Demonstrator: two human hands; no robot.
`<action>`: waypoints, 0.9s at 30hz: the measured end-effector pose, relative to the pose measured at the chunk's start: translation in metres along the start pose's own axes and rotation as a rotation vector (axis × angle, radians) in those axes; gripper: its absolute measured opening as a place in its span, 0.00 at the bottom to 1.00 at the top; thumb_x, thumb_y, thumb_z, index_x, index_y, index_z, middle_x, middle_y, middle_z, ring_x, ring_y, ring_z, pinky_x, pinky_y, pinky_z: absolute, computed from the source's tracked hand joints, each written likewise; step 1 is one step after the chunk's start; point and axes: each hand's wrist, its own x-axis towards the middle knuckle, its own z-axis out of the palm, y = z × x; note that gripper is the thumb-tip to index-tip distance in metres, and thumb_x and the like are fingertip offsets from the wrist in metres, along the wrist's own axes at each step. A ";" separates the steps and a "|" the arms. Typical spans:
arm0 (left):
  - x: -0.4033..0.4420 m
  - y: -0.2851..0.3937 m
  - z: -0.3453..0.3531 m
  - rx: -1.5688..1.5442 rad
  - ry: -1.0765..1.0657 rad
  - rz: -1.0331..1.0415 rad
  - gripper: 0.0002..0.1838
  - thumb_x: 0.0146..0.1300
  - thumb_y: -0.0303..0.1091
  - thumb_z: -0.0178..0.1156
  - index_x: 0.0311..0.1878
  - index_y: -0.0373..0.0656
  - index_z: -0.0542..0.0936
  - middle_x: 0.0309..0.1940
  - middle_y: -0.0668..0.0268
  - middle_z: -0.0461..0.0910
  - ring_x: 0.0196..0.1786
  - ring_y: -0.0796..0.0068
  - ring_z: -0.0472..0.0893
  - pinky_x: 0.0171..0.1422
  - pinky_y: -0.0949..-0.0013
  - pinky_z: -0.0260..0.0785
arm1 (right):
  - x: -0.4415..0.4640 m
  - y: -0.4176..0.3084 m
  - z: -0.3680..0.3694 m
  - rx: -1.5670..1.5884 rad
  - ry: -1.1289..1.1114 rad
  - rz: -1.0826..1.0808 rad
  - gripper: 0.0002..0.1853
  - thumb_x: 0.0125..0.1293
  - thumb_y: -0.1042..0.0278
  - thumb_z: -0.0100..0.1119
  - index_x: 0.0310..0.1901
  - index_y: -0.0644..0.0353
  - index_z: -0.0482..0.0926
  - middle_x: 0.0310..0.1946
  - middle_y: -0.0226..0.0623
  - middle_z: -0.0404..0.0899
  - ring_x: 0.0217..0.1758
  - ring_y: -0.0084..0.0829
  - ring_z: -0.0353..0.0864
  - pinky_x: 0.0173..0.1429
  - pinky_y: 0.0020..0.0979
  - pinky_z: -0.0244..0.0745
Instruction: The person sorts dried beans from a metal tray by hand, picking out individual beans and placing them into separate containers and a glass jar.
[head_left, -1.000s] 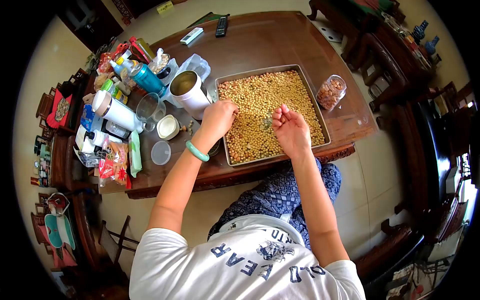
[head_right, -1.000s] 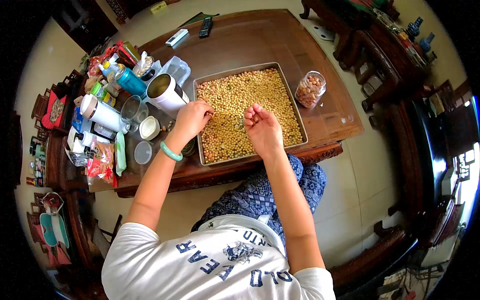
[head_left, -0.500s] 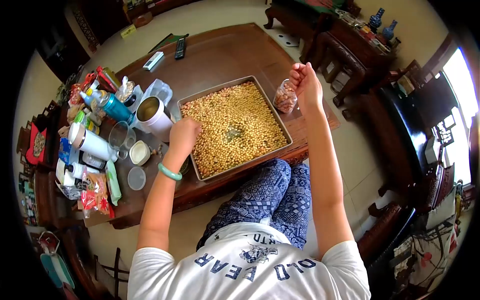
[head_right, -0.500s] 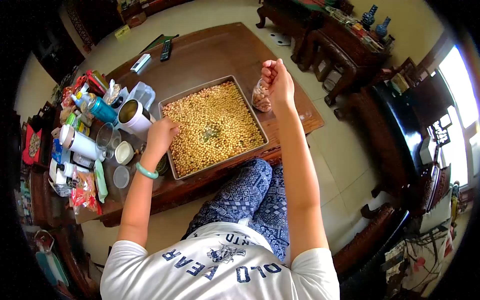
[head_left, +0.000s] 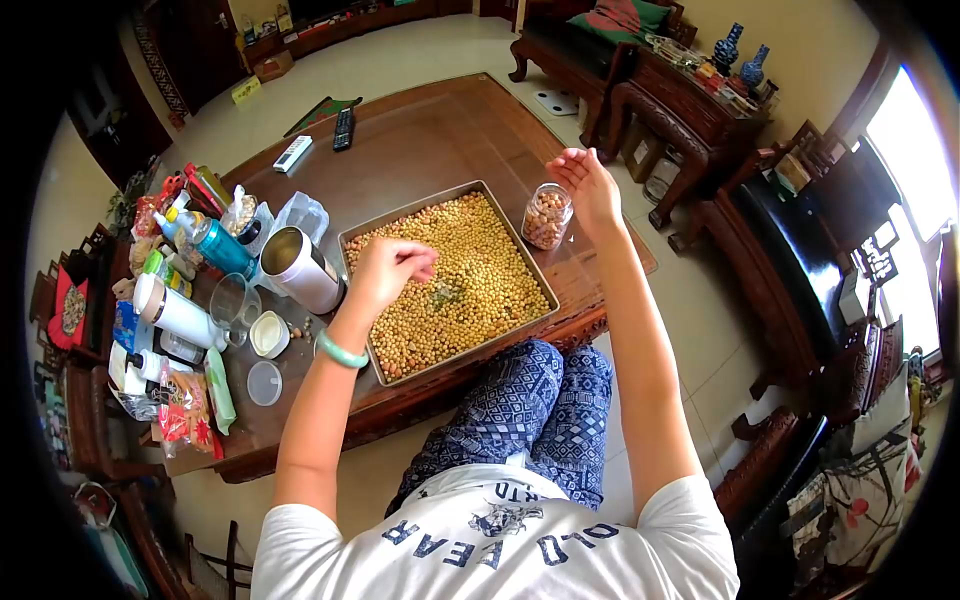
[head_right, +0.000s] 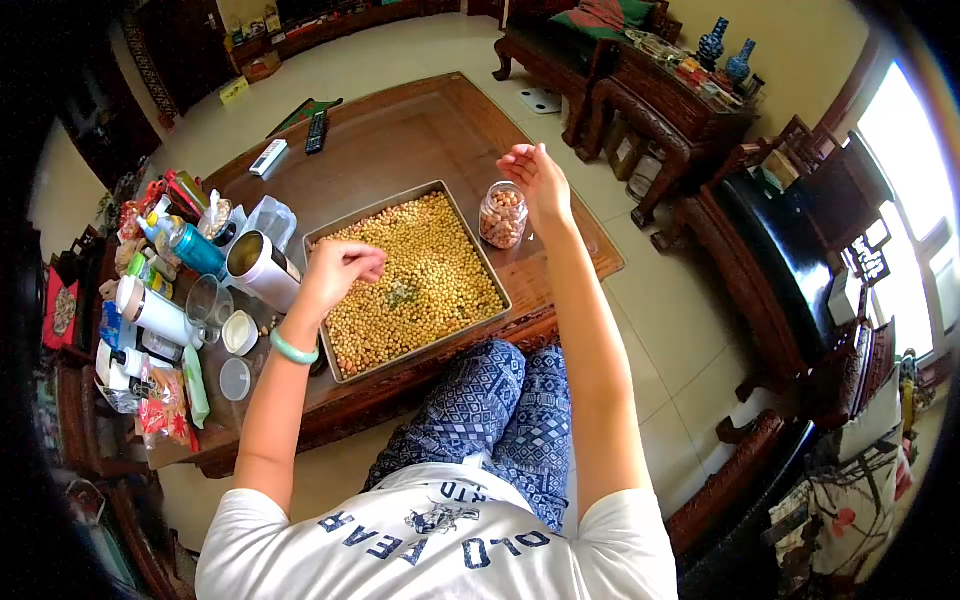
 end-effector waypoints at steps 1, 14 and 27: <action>0.009 0.011 0.007 0.019 -0.016 0.065 0.08 0.65 0.23 0.60 0.43 0.31 0.85 0.32 0.57 0.86 0.32 0.73 0.86 0.40 0.71 0.80 | -0.002 0.003 -0.006 0.004 -0.002 0.000 0.19 0.79 0.56 0.39 0.47 0.65 0.74 0.41 0.38 0.78 0.48 0.35 0.79 0.61 0.36 0.72; 0.137 0.052 0.121 0.256 -0.031 0.458 0.13 0.61 0.29 0.64 0.49 0.40 0.84 0.46 0.54 0.84 0.40 0.61 0.85 0.48 0.64 0.77 | -0.064 0.053 -0.038 -0.953 0.093 -0.210 0.45 0.50 0.64 0.76 0.68 0.64 0.61 0.65 0.51 0.67 0.69 0.45 0.67 0.70 0.40 0.64; -0.069 0.011 0.050 0.258 0.213 0.241 0.10 0.64 0.28 0.63 0.47 0.39 0.85 0.37 0.62 0.84 0.36 0.71 0.81 0.41 0.70 0.74 | -0.059 0.056 -0.017 -1.271 0.199 -0.208 0.45 0.45 0.59 0.77 0.64 0.64 0.64 0.58 0.54 0.73 0.60 0.50 0.74 0.63 0.43 0.71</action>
